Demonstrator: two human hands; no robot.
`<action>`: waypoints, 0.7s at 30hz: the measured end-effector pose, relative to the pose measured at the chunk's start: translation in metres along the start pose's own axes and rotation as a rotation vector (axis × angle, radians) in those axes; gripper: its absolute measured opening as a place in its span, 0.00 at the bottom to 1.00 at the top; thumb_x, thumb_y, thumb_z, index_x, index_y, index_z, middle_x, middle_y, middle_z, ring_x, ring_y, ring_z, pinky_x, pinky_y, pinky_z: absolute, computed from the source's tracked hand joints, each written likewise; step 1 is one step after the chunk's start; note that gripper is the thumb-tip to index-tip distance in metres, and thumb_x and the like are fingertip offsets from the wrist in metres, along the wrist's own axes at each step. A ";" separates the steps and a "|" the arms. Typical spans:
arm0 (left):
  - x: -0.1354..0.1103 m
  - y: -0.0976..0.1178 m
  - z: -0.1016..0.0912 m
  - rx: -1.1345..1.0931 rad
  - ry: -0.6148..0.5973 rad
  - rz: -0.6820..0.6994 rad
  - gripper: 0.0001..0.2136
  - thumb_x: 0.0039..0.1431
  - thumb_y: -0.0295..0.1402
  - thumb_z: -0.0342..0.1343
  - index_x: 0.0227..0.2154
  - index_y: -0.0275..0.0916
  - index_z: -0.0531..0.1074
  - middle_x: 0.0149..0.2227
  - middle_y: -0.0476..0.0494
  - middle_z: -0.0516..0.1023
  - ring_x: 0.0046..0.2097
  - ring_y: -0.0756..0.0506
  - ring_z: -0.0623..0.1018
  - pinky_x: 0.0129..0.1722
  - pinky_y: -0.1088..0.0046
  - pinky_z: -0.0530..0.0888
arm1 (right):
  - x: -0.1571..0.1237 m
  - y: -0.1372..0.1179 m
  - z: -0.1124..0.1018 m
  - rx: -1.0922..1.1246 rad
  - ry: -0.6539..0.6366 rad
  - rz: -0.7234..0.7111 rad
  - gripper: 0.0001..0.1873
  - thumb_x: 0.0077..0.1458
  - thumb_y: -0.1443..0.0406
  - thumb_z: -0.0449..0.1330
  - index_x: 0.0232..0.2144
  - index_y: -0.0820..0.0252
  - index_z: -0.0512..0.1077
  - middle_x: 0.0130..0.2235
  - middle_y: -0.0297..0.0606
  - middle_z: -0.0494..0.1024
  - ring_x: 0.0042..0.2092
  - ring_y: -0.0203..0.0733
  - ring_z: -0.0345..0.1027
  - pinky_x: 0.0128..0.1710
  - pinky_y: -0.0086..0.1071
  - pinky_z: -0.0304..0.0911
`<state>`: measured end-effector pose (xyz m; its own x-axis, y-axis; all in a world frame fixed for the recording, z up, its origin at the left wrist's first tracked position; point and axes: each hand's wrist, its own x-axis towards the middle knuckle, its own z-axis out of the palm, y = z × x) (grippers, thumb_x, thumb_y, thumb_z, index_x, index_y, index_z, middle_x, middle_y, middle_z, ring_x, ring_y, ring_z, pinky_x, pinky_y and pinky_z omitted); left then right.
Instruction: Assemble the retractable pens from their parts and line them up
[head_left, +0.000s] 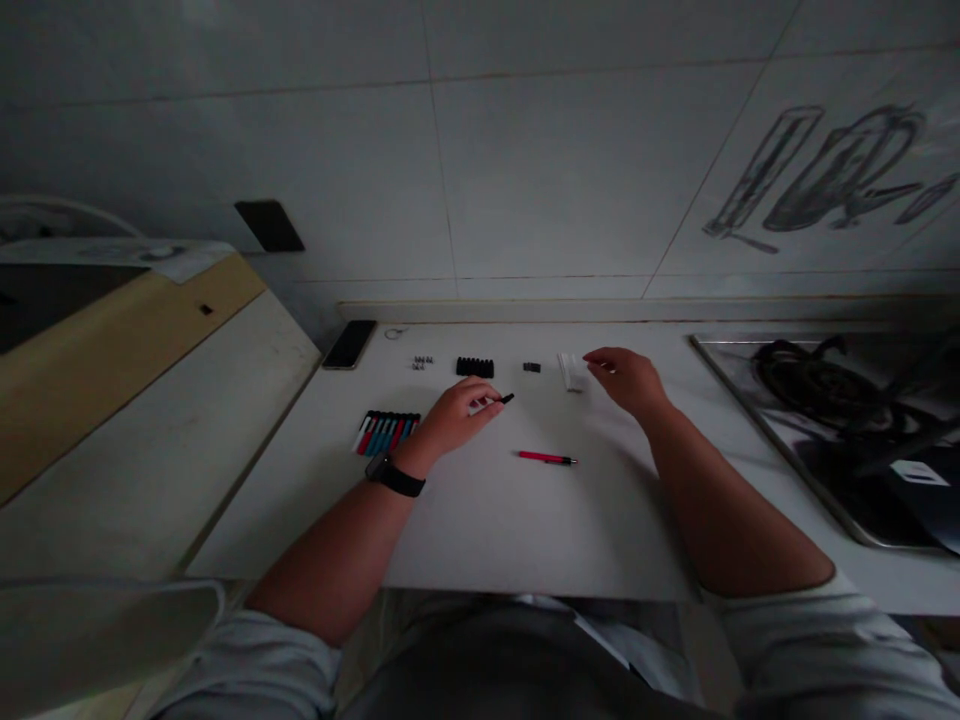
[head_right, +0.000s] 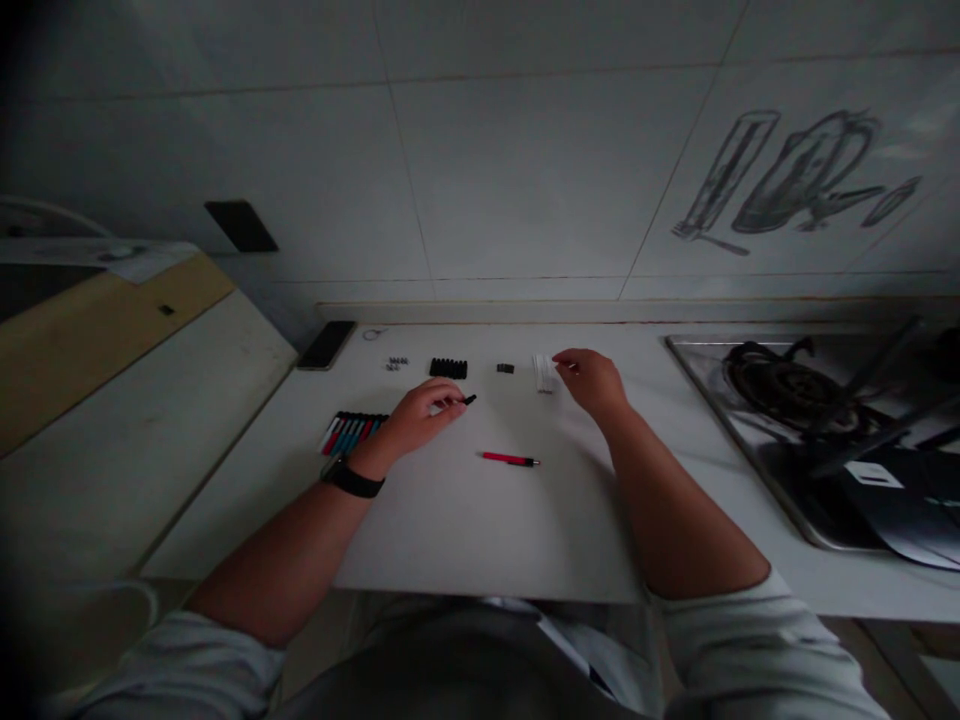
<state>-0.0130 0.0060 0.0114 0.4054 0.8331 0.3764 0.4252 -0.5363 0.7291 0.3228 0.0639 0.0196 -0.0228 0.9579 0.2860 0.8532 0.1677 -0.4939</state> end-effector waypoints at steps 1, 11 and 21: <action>0.000 0.000 0.000 0.005 -0.006 -0.006 0.06 0.67 0.36 0.59 0.37 0.39 0.78 0.41 0.44 0.78 0.43 0.47 0.77 0.43 0.69 0.75 | 0.001 0.005 0.001 -0.071 -0.033 -0.003 0.15 0.60 0.63 0.59 0.45 0.55 0.83 0.45 0.42 0.85 0.42 0.45 0.78 0.46 0.37 0.70; 0.000 -0.004 0.000 0.032 -0.014 0.003 0.06 0.67 0.36 0.59 0.38 0.40 0.77 0.42 0.43 0.78 0.43 0.46 0.78 0.43 0.67 0.76 | 0.000 0.015 0.013 -0.342 -0.213 -0.029 0.13 0.59 0.63 0.62 0.42 0.50 0.86 0.47 0.40 0.85 0.44 0.48 0.78 0.43 0.36 0.69; 0.000 -0.003 0.000 0.037 -0.020 -0.004 0.06 0.67 0.36 0.59 0.38 0.40 0.77 0.42 0.44 0.78 0.43 0.46 0.78 0.43 0.68 0.75 | -0.004 0.012 0.003 -0.458 -0.309 -0.125 0.14 0.60 0.65 0.61 0.43 0.50 0.85 0.48 0.42 0.83 0.46 0.48 0.76 0.45 0.36 0.68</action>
<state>-0.0143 0.0075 0.0088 0.4201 0.8323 0.3617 0.4563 -0.5382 0.7086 0.3313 0.0627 0.0096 -0.2312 0.9724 0.0321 0.9715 0.2325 -0.0456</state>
